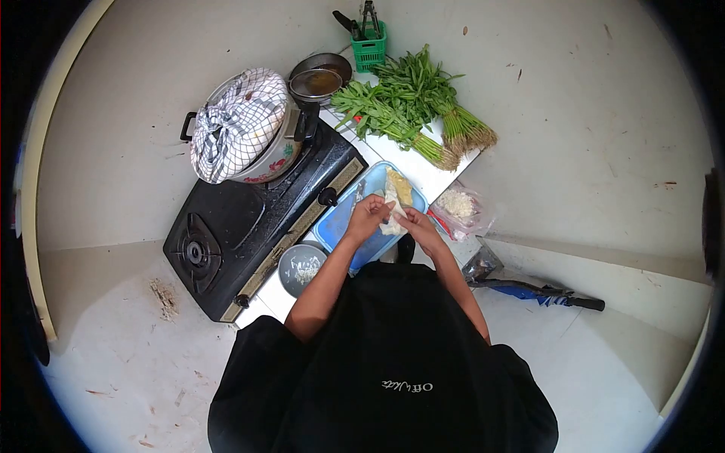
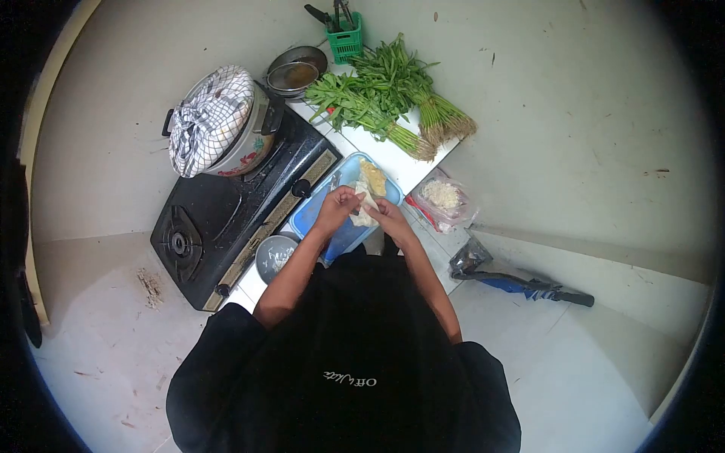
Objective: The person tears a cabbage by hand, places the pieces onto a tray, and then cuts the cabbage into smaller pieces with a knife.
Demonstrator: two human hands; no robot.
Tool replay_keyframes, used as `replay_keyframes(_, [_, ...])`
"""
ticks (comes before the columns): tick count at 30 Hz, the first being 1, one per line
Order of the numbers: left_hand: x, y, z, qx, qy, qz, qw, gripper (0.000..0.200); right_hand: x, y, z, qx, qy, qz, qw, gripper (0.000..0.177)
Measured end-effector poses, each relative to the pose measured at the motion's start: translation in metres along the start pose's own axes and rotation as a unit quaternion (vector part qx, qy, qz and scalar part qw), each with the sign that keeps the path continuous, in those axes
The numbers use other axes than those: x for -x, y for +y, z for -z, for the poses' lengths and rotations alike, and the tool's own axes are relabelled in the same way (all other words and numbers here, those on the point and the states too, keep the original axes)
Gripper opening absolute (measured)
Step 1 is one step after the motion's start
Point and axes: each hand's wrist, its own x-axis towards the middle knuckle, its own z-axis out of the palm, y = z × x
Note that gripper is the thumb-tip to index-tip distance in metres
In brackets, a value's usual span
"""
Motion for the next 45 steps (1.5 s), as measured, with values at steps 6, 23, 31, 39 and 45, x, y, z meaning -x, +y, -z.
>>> replay_keyframes(6, [0.018, 0.019, -0.003, 0.018, 0.011, 0.066, 0.998, 0.026, 0.003, 0.008, 0.004, -0.06, -0.025, 0.054, 0.996, 0.029])
replay_keyframes(23, [0.056, -0.026, 0.008, -0.043, 0.092, 0.039, 0.994, 0.021, 0.005, 0.015, -0.008, 0.015, 0.017, 0.023, 0.999, 0.032])
replay_keyframes(31, [0.091, -0.031, 0.009, -0.506, 0.245, -0.016, 0.827, 0.038, -0.003, 0.028, -0.026, 0.262, 0.024, 0.1, 0.96, 0.025])
replay_keyframes(39, [0.081, -0.053, 0.014, -0.51, 0.25, 0.043, 0.822, 0.042, -0.019, 0.047, -0.045, 0.316, 0.032, 0.152, 0.936, 0.018])
replay_keyframes(45, [0.12, -0.042, 0.012, -0.321, 0.245, 0.043, 0.914, 0.039, -0.012, 0.041, -0.063, 0.332, 0.074, 0.184, 0.922, 0.019])
